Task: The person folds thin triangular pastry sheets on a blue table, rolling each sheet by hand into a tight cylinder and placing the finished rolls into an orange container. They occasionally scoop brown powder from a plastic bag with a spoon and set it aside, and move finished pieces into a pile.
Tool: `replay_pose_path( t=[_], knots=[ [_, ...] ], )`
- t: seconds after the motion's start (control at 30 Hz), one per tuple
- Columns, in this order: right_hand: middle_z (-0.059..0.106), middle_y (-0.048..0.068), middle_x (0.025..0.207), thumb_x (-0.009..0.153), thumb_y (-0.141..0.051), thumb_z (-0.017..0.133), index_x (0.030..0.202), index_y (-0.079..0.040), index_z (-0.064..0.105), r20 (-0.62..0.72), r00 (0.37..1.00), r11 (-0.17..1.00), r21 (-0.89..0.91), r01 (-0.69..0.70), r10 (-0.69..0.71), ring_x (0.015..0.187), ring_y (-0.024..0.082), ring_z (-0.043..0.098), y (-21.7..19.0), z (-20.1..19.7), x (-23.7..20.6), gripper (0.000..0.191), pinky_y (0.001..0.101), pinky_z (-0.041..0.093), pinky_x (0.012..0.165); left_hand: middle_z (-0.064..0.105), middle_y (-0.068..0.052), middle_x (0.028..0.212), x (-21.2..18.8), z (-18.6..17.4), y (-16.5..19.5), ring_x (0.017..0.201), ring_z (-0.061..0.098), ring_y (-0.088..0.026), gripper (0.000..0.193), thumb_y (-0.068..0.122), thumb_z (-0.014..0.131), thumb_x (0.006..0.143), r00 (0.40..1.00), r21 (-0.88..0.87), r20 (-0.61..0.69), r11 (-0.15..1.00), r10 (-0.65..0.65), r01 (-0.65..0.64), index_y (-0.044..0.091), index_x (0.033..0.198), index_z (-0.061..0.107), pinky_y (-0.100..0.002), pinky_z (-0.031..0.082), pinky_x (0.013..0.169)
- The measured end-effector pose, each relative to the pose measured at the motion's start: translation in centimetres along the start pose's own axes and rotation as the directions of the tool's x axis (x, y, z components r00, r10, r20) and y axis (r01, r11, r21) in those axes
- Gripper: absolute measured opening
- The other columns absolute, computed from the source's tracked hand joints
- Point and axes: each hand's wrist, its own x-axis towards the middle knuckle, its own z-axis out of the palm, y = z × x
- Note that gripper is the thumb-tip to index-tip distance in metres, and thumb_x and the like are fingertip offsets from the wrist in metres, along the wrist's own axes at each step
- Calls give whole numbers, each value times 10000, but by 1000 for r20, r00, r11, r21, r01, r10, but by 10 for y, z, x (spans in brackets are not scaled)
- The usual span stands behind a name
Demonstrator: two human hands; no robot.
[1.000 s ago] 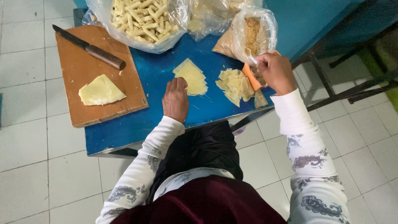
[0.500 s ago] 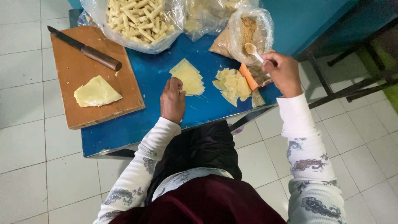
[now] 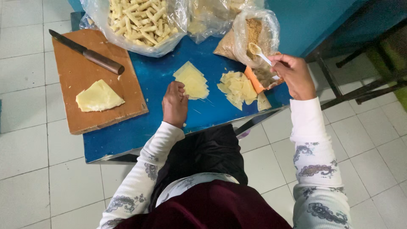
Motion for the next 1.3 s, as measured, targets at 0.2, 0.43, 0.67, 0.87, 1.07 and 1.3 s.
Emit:
replay_pose_path(
  t=[0.2, 0.43, 0.67, 0.87, 1.07, 1.3],
  knots=[
    [621, 4, 917, 1025, -38, 604, 1265, 14, 719, 148, 985, 995, 47, -93, 85, 775, 47, 524, 9, 23, -19, 271, 195, 419, 673, 655, -142, 979, 2, -1, 1, 820, 679, -236, 344, -89, 739, 831, 998, -63, 7, 996, -60, 61, -7, 1117, 566, -335, 566, 731],
    [706, 6, 880, 970, -64, 620, 1198, -25, 718, 400, 915, 955, -255, 154, -41, 780, 48, 619, 37, 110, -19, 252, 231, 505, 722, 656, -128, 970, 6, -1, 5, 809, 679, -201, 344, -106, 724, 816, 995, -104, -6, 989, -103, 102, -11, 1105, 564, -308, 564, 704],
    [690, 103, 991, 908, -15, 682, 1161, -89, 709, 430, 797, 593, -534, 603, -424, 884, 267, 644, 31, 120, -31, 265, 371, 520, 767, 667, -121, 949, 10, -2, 9, 782, 682, -179, 330, -115, 717, 826, 998, -156, -16, 986, -61, 57, -6, 1102, 572, -286, 560, 691],
    [589, 91, 955, 870, 16, 701, 1210, -95, 700, 488, 676, 352, -599, 719, -552, 922, 291, 574, 24, 117, -47, 358, 409, 494, 832, 676, -114, 931, 14, -3, 9, 782, 691, -175, 327, -109, 721, 835, 999, -183, 3, 982, -49, 48, -6, 1106, 570, -281, 564, 687],
    [578, 78, 952, 836, 35, 695, 1238, -85, 698, 483, 656, 309, -615, 725, -580, 913, 274, 572, 25, 117, -50, 420, 397, 497, 839, 684, -117, 926, 16, -3, 9, 789, 708, -172, 304, -105, 722, 847, 999, -184, 26, 982, -45, 49, -6, 1096, 578, -277, 572, 678],
    [628, 89, 920, 908, 28, 681, 1212, -64, 714, 339, 731, 435, -629, 644, -592, 858, 274, 587, 25, 107, -49, 320, 403, 487, 773, 669, -129, 920, 17, -3, 9, 785, 689, -192, 313, -115, 739, 829, 997, -215, 57, 976, 48, -35, -2, 1071, 576, -294, 577, 697]
  ],
)
